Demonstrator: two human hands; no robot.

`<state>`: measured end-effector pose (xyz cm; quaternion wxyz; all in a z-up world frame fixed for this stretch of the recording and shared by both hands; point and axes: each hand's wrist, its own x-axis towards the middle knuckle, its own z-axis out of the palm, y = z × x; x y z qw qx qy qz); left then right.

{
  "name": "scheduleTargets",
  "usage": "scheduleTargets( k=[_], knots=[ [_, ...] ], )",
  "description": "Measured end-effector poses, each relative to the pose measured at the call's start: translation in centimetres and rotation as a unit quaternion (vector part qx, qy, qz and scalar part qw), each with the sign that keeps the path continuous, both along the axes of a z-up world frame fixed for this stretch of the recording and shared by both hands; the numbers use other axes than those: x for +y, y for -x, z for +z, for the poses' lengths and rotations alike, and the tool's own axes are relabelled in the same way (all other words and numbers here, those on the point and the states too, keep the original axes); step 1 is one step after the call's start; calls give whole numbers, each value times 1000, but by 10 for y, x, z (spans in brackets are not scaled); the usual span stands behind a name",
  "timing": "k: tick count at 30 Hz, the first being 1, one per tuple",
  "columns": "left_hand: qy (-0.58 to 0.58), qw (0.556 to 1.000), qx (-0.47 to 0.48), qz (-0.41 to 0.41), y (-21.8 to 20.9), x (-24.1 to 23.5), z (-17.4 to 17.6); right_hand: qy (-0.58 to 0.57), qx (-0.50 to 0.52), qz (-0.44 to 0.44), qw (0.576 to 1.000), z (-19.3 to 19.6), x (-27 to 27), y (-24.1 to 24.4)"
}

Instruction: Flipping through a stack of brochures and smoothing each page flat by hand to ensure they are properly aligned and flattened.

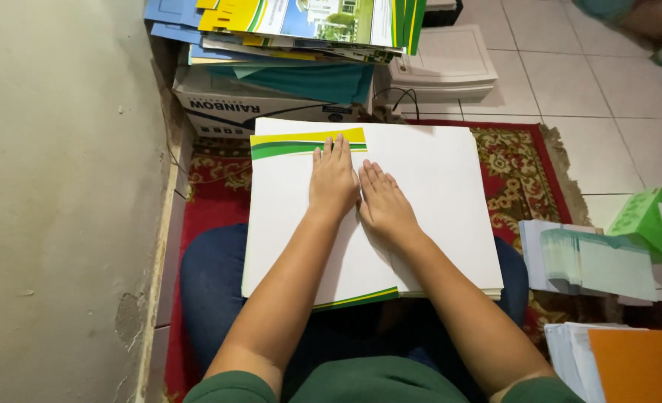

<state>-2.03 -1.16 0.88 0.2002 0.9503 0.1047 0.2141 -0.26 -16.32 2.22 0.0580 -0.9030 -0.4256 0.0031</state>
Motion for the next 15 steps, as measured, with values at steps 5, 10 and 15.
scheduleTargets(
  k=[5,10,15],
  knots=[
    [13,999,-28,16,-1,3,-2,28,13,-2,1000,10,-14,32],
    [41,996,-70,35,-5,5,-7,35,15,-8,999,10,1,17],
    [45,995,-82,40,-14,6,-22,22,14,-20,999,21,42,-24]
  ],
)
